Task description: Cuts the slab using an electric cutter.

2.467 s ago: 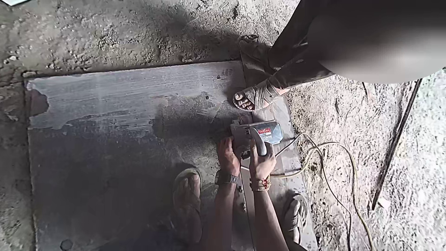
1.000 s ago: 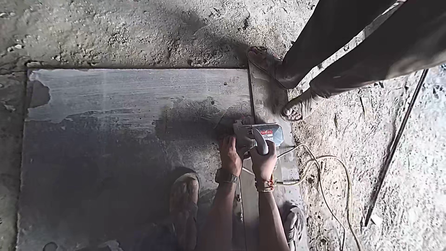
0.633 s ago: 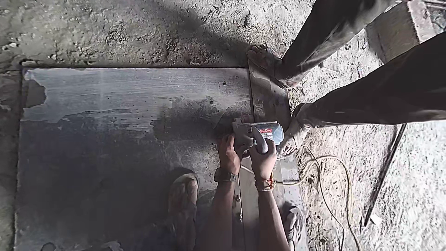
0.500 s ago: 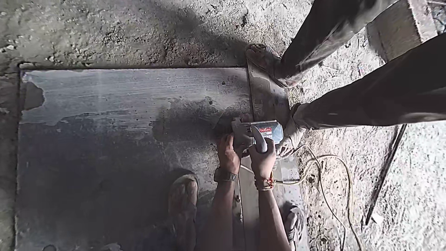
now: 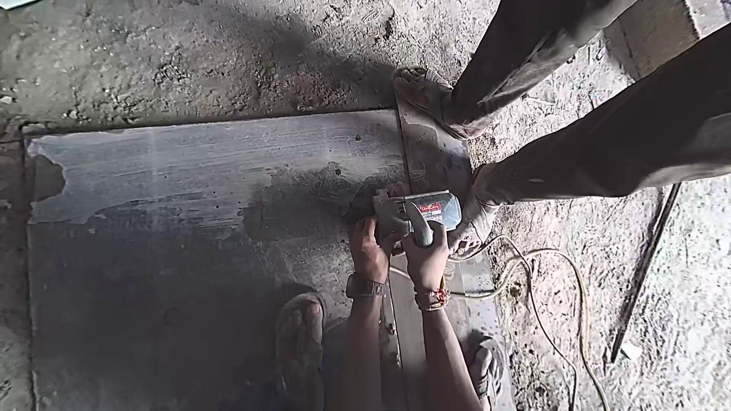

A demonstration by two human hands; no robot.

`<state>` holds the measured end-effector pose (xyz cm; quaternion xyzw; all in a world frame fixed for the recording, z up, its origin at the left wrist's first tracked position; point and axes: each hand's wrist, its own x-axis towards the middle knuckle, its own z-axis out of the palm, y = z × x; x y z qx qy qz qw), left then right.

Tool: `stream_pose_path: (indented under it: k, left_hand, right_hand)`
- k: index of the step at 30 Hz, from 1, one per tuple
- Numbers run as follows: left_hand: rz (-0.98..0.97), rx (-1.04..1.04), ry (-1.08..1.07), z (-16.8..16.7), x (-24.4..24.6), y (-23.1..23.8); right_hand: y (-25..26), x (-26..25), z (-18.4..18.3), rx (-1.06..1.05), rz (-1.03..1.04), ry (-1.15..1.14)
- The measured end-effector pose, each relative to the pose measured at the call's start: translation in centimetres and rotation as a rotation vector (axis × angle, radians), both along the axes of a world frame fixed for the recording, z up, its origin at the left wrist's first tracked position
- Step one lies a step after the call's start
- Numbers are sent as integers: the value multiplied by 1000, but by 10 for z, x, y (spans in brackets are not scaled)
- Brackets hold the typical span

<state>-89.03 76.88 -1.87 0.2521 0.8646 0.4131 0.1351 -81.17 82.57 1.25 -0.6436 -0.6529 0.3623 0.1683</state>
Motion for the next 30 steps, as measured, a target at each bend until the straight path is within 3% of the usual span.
stream_pose_path:
  k: [30]
  left_hand:
    - [20, -55, -32, 9, -21, 24]
  right_hand:
    - [20, -24, 6, -49, -29, -34]
